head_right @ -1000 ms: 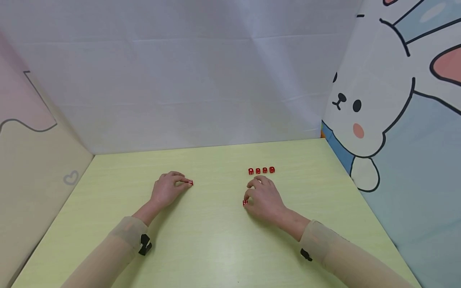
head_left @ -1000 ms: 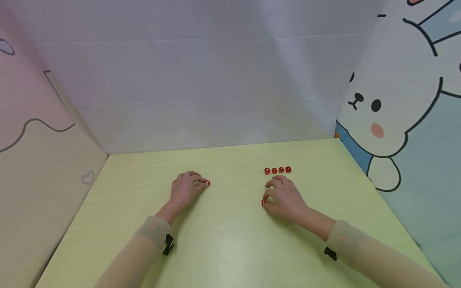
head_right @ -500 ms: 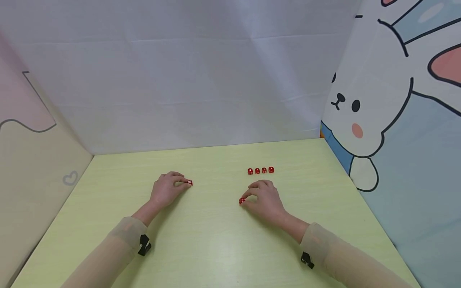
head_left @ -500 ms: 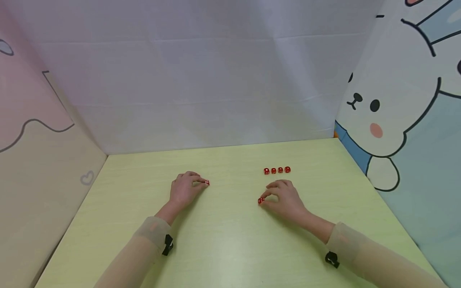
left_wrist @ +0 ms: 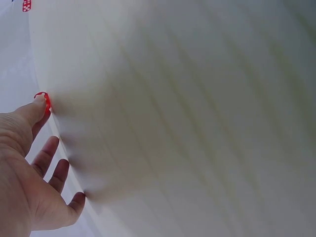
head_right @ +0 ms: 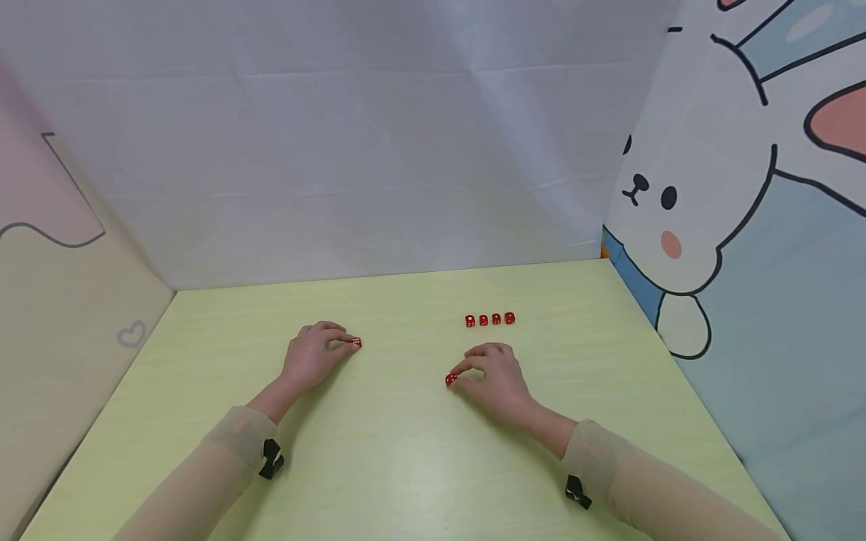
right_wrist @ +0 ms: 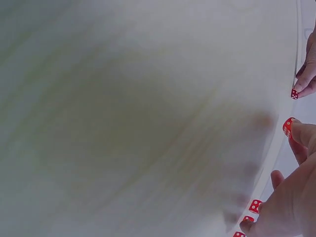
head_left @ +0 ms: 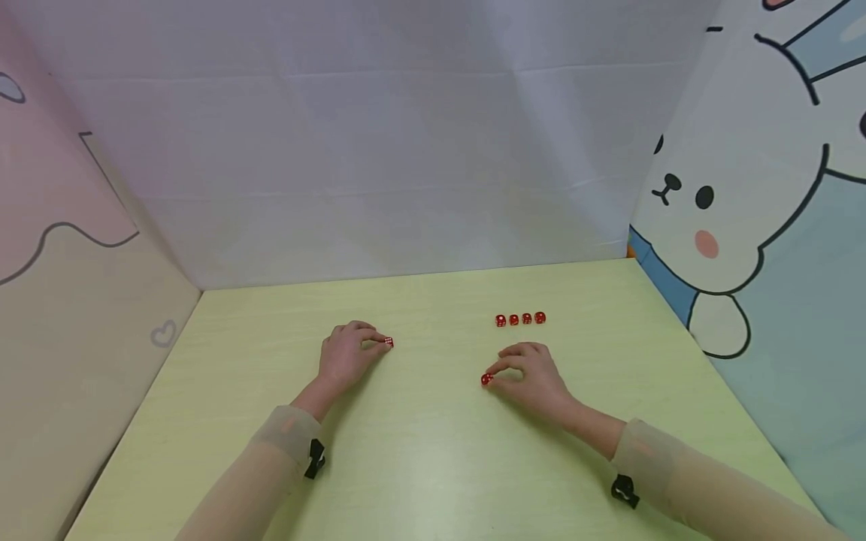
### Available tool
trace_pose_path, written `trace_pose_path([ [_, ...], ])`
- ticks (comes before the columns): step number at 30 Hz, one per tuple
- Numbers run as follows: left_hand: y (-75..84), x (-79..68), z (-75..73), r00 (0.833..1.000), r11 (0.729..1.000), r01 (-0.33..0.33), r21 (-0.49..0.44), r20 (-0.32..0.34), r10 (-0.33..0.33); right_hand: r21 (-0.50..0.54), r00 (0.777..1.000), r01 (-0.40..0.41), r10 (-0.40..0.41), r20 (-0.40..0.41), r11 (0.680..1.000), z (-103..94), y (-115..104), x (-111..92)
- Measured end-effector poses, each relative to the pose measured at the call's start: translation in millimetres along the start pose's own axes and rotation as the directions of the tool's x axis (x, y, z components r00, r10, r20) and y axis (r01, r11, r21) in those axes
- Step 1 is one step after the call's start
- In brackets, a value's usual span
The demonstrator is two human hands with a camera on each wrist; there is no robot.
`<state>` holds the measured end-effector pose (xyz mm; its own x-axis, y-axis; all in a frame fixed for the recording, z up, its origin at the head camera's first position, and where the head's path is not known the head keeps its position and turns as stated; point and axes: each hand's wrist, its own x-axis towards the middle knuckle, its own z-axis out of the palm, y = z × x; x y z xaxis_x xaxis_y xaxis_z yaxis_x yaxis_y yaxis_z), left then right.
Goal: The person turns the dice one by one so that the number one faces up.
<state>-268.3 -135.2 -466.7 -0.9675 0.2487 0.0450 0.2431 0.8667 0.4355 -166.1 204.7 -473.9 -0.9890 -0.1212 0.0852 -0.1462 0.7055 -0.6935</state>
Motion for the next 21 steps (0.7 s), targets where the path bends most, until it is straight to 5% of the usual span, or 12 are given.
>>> trace_pose_path([
  [21, -0.7, 0.1, -0.3, 1.0, 1.0, 0.0, 0.009, 0.001, 0.0, -0.001, 1.0, 0.024, -0.024, 0.02, 1.0, 2.4, 5.4, -3.7],
])
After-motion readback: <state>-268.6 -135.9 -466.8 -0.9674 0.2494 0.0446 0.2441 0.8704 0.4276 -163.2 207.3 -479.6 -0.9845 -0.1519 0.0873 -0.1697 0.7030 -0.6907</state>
